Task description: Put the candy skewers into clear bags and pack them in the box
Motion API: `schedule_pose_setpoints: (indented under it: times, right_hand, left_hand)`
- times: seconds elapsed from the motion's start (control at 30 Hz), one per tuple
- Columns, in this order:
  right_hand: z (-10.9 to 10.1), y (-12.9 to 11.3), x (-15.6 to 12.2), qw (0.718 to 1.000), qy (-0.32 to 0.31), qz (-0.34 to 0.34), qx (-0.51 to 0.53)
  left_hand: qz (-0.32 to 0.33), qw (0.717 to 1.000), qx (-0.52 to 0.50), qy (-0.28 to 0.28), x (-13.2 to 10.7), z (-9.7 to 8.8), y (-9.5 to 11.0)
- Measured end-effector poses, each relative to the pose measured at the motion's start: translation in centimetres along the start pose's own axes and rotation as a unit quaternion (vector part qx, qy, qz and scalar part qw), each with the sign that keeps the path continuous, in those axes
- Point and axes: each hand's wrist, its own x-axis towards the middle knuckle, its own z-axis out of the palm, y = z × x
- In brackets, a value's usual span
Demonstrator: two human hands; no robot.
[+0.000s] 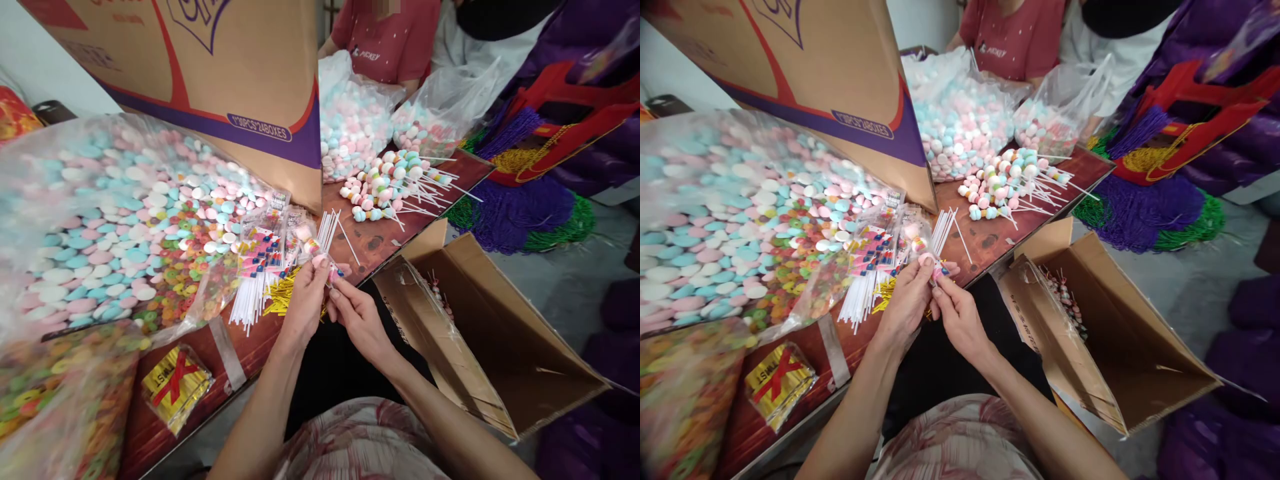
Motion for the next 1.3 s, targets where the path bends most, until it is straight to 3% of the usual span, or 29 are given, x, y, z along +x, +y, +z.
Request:
schedule_pose_setpoints:
  times: [0.13, 0.3, 0.43, 0.57, 0.67, 0.73, 0.8, 0.87, 0.93, 1.03, 1.07, 1.13, 1.3]
  right_hand:
    - [-0.7, -0.1, -0.8, 0.997, 0.030, -0.025, -0.062]
    - [-1.4, -0.2, -0.8, 0.998, 0.035, -0.005, -0.048]
    - [-1.1, -0.5, -0.5, 0.999, 0.014, -0.012, -0.051]
    - [0.1, -1.1, -0.4, 0.999, 0.007, -0.009, -0.048]
    - [2.1, -1.2, -0.7, 0.994, -0.023, 0.058, 0.086]
    - [3.4, -1.2, -1.1, 0.970, -0.068, 0.132, 0.193]
    - [4.0, -1.4, -1.4, 0.952, -0.132, 0.175, 0.214]
    - [3.7, -1.7, -1.4, 0.965, -0.204, 0.139, 0.091]
    - [2.4, -2.1, -0.8, 0.966, -0.215, 0.045, -0.138]
    - [-0.3, -2.1, 1.2, 0.897, -0.074, -0.081, -0.428]
    - [-1.2, -1.9, 2.1, 0.873, -0.028, -0.108, -0.474]
    - [-2.5, -1.4, 3.8, 0.837, -0.008, -0.150, -0.526]
    - [-3.8, 0.2, 6.0, 0.787, -0.081, -0.198, -0.579]
  left_hand:
    - [0.001, 0.995, -0.095, 0.025, 0.1, 0.6, 0.3]
    - [-0.034, 0.986, -0.164, -0.016, -0.6, 0.8, 0.1]
    - [-0.020, 0.989, -0.142, -0.018, -1.4, 0.5, 0.1]
    - [0.028, 0.995, -0.090, 0.013, -2.8, -0.6, -0.1]
    - [0.024, 0.996, -0.083, 0.014, -4.5, -2.2, 0.0]
    - [-0.010, 0.993, -0.118, -0.015, -5.7, -3.5, 0.6]
    - [-0.018, 0.987, -0.156, -0.042, -6.5, -4.6, 1.2]
    - [0.001, 0.980, -0.193, -0.045, -6.8, -5.3, 1.8]
    - [0.030, 0.975, -0.221, -0.020, -6.5, -5.4, 2.2]
    - [0.054, 0.975, -0.212, 0.026, -5.4, -5.1, 2.3]
    - [0.048, 0.978, -0.200, 0.034, -5.1, -4.9, 2.3]
    - [0.032, 0.982, -0.182, 0.040, -4.5, -4.7, 2.1]
    - [0.024, 0.977, -0.204, 0.053, -3.8, -4.3, 1.4]
